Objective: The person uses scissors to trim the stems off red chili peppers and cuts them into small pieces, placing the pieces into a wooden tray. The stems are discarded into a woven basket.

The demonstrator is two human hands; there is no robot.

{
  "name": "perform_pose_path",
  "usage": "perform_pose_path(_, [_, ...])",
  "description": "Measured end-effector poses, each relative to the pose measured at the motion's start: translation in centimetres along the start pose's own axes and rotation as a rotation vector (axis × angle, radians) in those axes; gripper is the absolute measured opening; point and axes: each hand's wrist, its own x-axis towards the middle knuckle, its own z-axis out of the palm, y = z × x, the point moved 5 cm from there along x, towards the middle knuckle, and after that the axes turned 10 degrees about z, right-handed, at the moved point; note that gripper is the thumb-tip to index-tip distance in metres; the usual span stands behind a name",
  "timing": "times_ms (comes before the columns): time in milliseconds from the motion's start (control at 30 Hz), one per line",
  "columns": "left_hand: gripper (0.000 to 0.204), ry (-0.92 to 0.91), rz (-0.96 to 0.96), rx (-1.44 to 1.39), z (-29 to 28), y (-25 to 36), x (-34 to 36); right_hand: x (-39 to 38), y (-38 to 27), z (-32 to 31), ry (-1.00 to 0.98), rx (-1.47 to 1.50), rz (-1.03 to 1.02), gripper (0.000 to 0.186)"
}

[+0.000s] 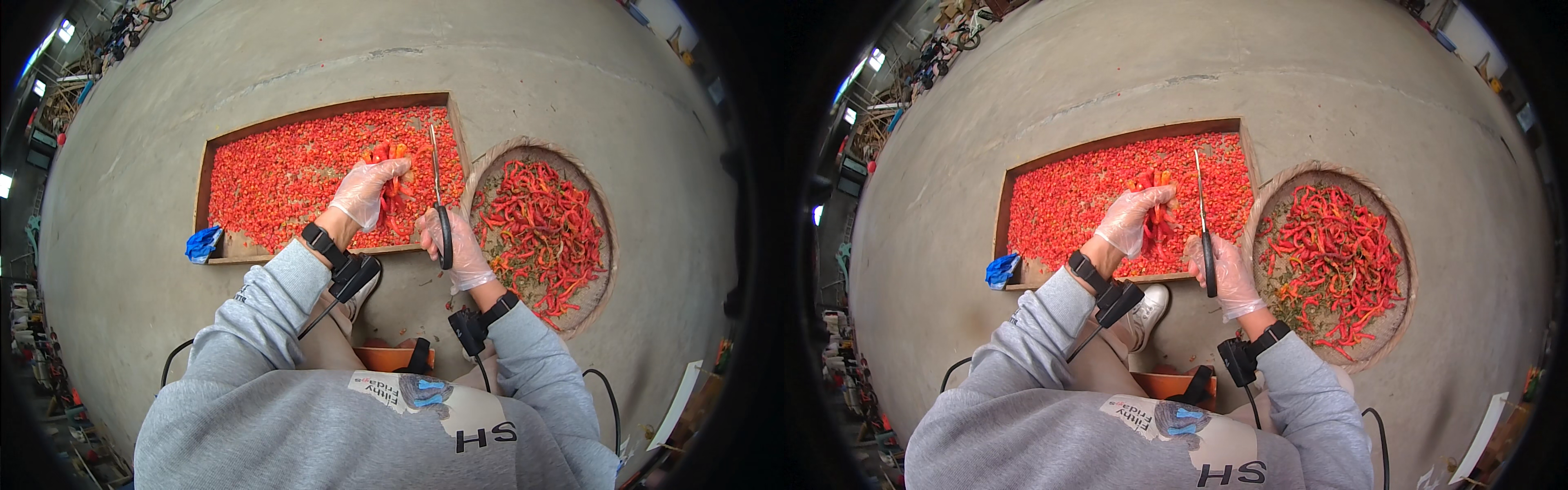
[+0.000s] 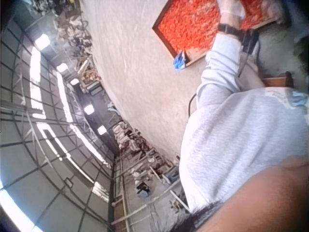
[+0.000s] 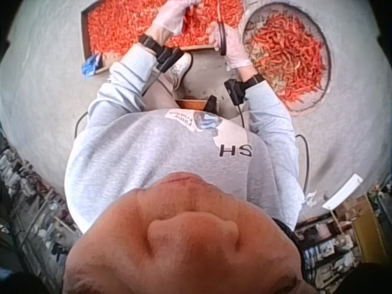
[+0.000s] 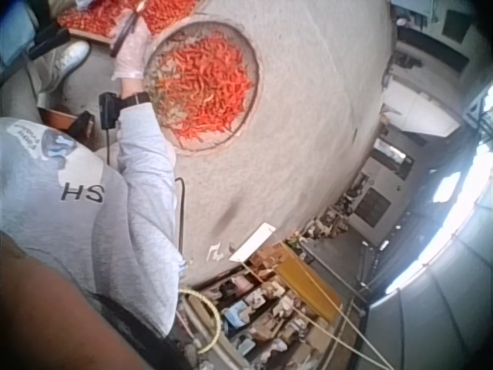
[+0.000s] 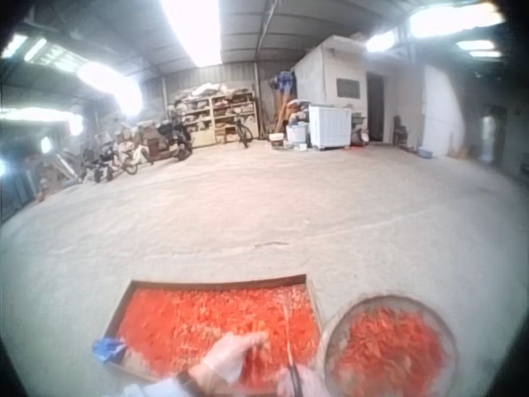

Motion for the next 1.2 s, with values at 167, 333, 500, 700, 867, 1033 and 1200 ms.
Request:
perform_pose_path(167, [0.019,-0.047,-0.090,0.013,0.2,-0.4,-0.1,-0.1,-0.2,0.3,-0.002,0.061,-0.002,0.029])
perform_pose_path(333, [0.017,-0.041,-0.093,0.022,0.0,-0.2,-0.2,-0.2,-0.4,0.6,-0.019,0.077,0.012,0.031])
perform_pose_path(500, [0.017,0.031,-0.058,0.065,-0.7,0.3,-0.1,-0.1,-0.1,0.4,-0.025,-0.011,0.056,0.034])
perform_pose_path(700, [0.020,0.067,0.071,0.159,-1.4,1.0,0.1,0.3,0.6,0.4,-0.173,0.112,0.102,0.042])
perform_pose_path(867, [0.019,0.101,0.119,0.312,-1.4,1.3,0.0,0.1,0.9,0.9,-0.246,0.030,0.100,0.051])
perform_pose_path(1033, [0.015,0.020,0.193,0.340,-0.6,1.6,-0.3,0.1,0.7,1.1,-0.219,0.001,0.124,0.057])
perform_pose_path(1200, [0.012,0.051,0.224,0.410,-0.8,1.5,0.3,-0.2,0.4,1.1,-0.241,0.006,0.093,0.058])
